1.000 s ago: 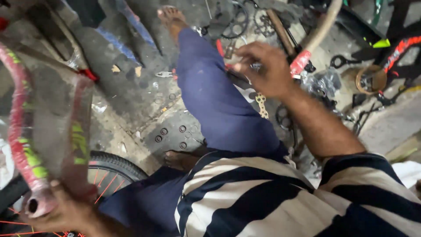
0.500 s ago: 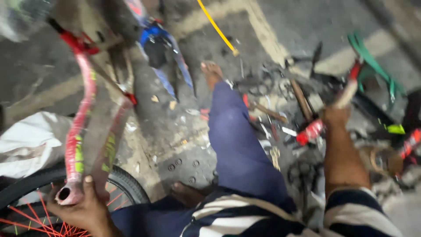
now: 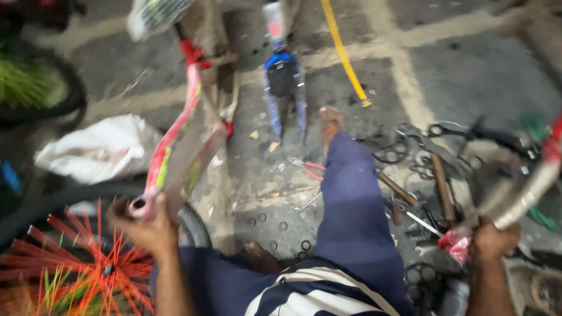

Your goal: The person sits on the floor of a bicycle repair shop and works on a bicycle frame with a spoked wheel attached. They fit a headset/bearing component into the frame's head tube, seat a part onto the fork steerer, and tighten it using a large wrench, at one point using pliers, and reposition the frame between steps.

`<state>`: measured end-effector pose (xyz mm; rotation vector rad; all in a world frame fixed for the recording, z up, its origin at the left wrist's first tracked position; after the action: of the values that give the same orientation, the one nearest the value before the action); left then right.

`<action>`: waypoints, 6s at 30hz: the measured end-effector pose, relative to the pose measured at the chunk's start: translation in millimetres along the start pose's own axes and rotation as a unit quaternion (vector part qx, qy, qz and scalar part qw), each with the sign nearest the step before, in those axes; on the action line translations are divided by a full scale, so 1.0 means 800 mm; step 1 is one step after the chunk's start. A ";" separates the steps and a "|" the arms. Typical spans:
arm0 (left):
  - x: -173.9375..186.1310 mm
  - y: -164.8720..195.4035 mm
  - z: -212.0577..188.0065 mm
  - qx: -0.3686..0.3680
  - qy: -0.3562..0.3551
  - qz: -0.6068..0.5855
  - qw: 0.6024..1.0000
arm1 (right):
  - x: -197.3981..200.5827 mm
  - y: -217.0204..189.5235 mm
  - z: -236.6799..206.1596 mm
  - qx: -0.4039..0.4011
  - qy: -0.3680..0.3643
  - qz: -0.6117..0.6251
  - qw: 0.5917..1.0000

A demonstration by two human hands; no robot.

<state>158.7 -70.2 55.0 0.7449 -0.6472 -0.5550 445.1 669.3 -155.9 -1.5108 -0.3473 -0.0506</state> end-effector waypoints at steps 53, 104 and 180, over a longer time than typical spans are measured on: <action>-0.197 -0.162 -0.161 0.293 -0.388 -0.357 0.798 | -0.473 0.085 -0.533 0.514 -0.727 -0.261 0.373; -0.211 -0.126 -0.194 0.339 -0.388 -0.391 0.763 | -0.409 -0.325 -0.285 -0.180 -0.588 0.362 0.700; -0.195 -0.113 -0.212 0.370 -0.342 -0.500 0.704 | -0.359 -0.215 -0.424 0.042 -0.610 0.188 0.769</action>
<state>152.0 51.4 -160.5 1.7194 -1.1733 -1.6921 195.0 272.6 -69.9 -1.3077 -1.0429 1.3120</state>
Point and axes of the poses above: each hand's wrist, its own z-axis towards the middle knuckle, its own x-axis out of the back of the hand, y = z × x, the point moved 5 cm from there along z, towards the middle knuckle, and after that the axes turned 3 degrees about x, right-handed, at the moved point
